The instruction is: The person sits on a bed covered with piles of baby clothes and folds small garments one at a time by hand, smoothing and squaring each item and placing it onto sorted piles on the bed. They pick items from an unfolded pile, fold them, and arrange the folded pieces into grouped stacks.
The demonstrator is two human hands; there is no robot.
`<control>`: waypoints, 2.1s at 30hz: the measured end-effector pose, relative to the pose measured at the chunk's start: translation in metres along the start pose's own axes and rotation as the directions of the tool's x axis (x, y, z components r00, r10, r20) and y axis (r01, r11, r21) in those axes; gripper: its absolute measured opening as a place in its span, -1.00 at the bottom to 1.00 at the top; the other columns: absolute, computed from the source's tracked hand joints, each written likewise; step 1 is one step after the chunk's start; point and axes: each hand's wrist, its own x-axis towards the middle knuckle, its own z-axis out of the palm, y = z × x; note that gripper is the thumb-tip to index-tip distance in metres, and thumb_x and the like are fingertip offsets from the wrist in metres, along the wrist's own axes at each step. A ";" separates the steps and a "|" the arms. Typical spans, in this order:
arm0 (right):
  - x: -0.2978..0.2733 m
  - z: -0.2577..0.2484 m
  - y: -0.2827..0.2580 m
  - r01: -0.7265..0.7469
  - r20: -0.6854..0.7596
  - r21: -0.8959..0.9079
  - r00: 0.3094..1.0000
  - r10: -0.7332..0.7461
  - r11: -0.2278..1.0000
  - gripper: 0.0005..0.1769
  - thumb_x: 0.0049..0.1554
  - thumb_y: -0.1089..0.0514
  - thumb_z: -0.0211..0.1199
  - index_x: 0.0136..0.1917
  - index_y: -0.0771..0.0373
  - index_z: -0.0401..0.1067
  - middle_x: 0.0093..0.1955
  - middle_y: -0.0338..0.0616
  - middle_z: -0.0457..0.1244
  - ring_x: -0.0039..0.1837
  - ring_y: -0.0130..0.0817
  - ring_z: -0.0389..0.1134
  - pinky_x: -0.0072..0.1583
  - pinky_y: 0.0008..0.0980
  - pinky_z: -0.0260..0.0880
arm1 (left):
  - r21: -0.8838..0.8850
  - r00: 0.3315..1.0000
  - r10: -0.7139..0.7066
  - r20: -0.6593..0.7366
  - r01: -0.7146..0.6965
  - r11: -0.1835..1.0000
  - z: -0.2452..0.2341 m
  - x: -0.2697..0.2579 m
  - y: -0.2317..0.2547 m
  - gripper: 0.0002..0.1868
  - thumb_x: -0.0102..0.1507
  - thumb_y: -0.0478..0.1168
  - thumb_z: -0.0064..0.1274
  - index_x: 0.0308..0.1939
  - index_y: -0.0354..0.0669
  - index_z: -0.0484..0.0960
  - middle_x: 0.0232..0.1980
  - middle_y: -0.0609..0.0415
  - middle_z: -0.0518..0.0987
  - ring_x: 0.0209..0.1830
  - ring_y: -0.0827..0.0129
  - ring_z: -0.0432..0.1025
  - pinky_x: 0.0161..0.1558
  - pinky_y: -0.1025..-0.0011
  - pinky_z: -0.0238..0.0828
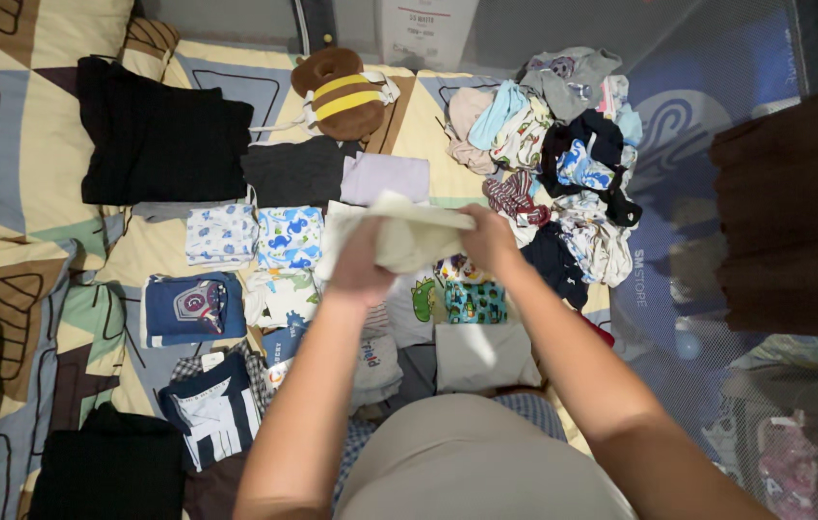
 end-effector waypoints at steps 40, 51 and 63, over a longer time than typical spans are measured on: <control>-0.042 -0.064 -0.138 0.731 0.577 -0.476 0.679 -0.453 0.489 -0.60 -0.13 0.09 0.41 0.02 0.15 0.56 -0.10 -0.02 0.43 -0.11 0.01 0.45 -0.04 -0.09 0.45 | 0.874 0.917 -0.132 0.377 -0.305 0.378 -0.004 -0.010 0.083 -0.44 0.07 -0.28 0.12 0.19 -0.08 0.51 0.00 -0.18 0.63 -0.04 -0.08 0.53 -0.03 0.04 0.46; -0.087 -0.085 -0.185 0.863 0.714 0.068 0.309 -0.629 0.501 -0.71 -0.05 0.13 0.47 -0.42 0.30 0.42 -0.36 -0.05 0.29 -0.21 -0.06 0.35 -0.12 -0.15 0.37 | 0.633 0.710 0.368 0.601 -0.703 0.325 -0.011 -0.025 0.122 -0.79 0.03 -0.20 0.29 -0.36 -0.09 0.57 -0.21 0.01 0.53 -0.15 0.04 0.49 -0.12 0.16 0.44; -0.083 -0.087 -0.190 0.948 0.451 -0.293 0.252 -0.856 0.125 -0.77 -0.09 0.10 0.52 -0.39 0.23 0.53 -0.36 -0.15 0.30 -0.14 -0.18 0.41 0.13 -0.09 0.38 | 0.857 0.770 0.477 0.423 -0.511 0.065 -0.005 -0.029 0.122 -0.77 0.06 -0.13 0.32 -0.25 -0.04 0.67 -0.06 0.12 0.58 -0.04 0.18 0.38 -0.03 0.16 0.26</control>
